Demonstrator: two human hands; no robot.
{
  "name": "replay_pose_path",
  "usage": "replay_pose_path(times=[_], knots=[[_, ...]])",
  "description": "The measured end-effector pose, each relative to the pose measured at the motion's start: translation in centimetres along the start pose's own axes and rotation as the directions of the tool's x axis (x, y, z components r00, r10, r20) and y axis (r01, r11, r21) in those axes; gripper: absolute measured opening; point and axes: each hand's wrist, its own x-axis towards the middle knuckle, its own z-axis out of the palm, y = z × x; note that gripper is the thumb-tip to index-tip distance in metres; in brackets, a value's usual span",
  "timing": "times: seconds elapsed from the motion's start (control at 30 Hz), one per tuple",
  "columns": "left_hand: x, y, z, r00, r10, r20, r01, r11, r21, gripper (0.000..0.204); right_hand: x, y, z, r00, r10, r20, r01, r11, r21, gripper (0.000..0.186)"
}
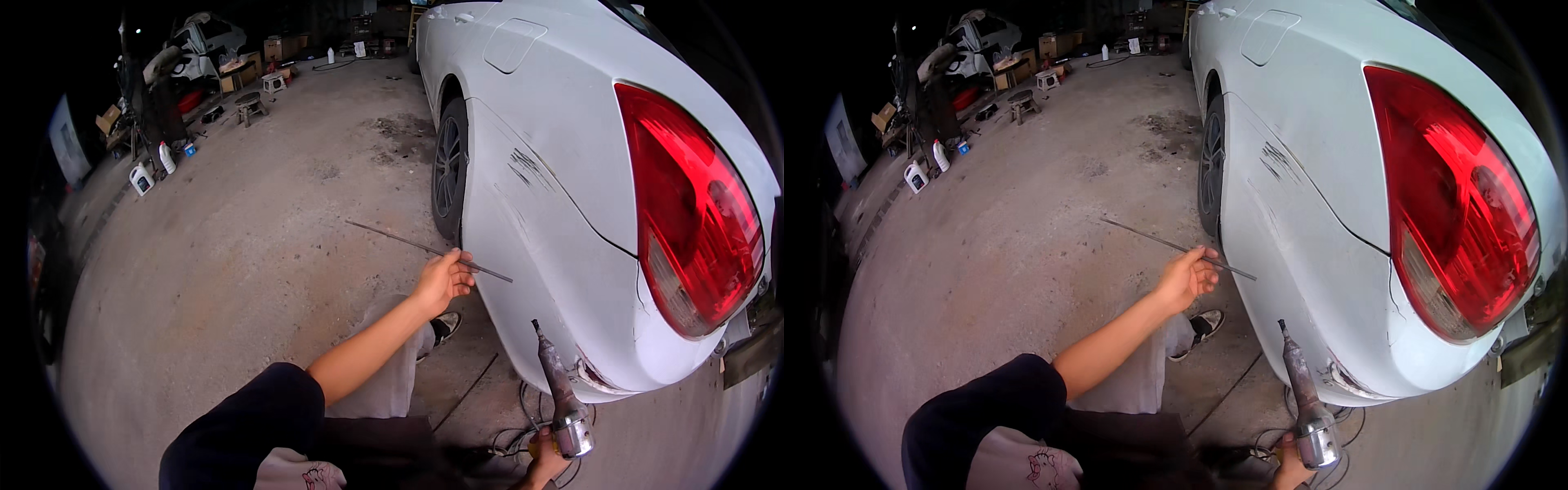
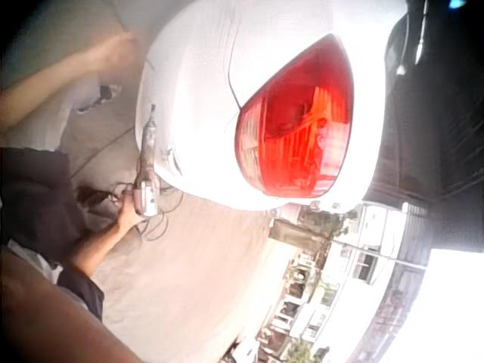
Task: The person uses a heat gun and a metal rod to work on a damaged area of a white car's rear bumper. They repeatedly heat the plastic and press the rod into the gap to adjust the fit.
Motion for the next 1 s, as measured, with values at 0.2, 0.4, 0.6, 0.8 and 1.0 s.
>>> replay_pose_path(times=[0.2,0.4,0.6,0.8,1.0], knots=[[-0.5,-2.3,-7.8,0.983,-0.185,0.018,0.183,0.948,-0.26,0.024,0.1,-0.8,2.9,0.989,0.1,0.106,-0.092,0.993,-0.079,0.025],[-0.9,-3.7,-6.8,0.977,-0.135,0.167,0.177,0.946,-0.271,0.026,0.5,-3.6,4.2,0.914,0.161,0.372,0.014,0.904,-0.428,0.044],[-0.8,-3.6,-6.2,0.973,-0.095,0.21,0.163,0.929,-0.333,0.024,1.3,-5.4,3.8,0.918,0.067,0.392,0.151,0.853,-0.499,0.044],[-1.9,-2.9,-6.6,0.954,-0.092,0.287,0.213,0.879,-0.427,0.025,5.7,-6.5,4.5,0.851,-0.151,0.503,0.449,0.704,-0.55,0.035],[-6.7,0.0,-10.9,0.964,0.017,0.266,0.115,0.874,-0.472,0.027,6.0,-6.9,10.2,0.867,-0.192,0.459,0.285,0.948,-0.14,0.037]])
